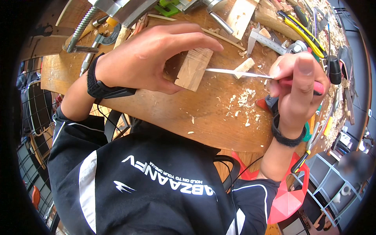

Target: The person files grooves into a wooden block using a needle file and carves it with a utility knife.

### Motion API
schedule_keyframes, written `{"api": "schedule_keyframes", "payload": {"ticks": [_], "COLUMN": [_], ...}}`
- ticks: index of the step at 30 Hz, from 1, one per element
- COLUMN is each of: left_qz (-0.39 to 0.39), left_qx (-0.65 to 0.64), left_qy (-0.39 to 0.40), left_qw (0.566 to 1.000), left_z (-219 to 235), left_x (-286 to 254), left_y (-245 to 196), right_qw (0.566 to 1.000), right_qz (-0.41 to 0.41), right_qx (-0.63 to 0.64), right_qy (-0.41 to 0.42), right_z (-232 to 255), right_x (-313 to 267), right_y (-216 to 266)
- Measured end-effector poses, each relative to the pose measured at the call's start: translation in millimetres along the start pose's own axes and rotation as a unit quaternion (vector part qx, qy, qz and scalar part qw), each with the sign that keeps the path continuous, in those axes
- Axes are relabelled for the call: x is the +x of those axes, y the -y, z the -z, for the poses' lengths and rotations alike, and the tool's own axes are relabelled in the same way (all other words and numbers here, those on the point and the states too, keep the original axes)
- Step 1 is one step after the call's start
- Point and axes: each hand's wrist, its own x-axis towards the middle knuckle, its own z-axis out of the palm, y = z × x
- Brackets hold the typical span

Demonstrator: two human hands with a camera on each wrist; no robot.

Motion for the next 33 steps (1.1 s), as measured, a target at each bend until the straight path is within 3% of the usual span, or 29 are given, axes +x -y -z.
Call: {"api": "schedule_keyframes", "payload": {"ticks": [5,9,11,20,24,33], "left_qz": [-0.001,0.02,-0.014,0.015,-0.017,0.017], "left_qx": [0.01,0.009,0.02,0.004,0.024,-0.002], "left_qy": [-0.001,0.009,-0.013,0.003,-0.015,0.009], "left_qw": [1.0,1.0,1.0,1.0,0.999,1.0], "left_z": [0,0,-1,1,-3,1], "left_x": [1,0,0,1,0,1], "left_y": [0,0,2,-3,2,-4], "right_qw": [0.998,1.0,1.0,0.994,0.993,0.992], "right_qz": [-0.028,0.002,0.019,0.009,-0.006,-0.015], "right_qx": [-0.052,-0.025,0.004,-0.065,-0.091,-0.083], "right_qy": [0.004,-0.01,0.011,0.086,0.074,0.094], "right_z": [-4,3,0,-16,-14,-15], "right_x": [-1,1,0,2,2,2], "right_y": [1,-4,-5,0,3,3]}}
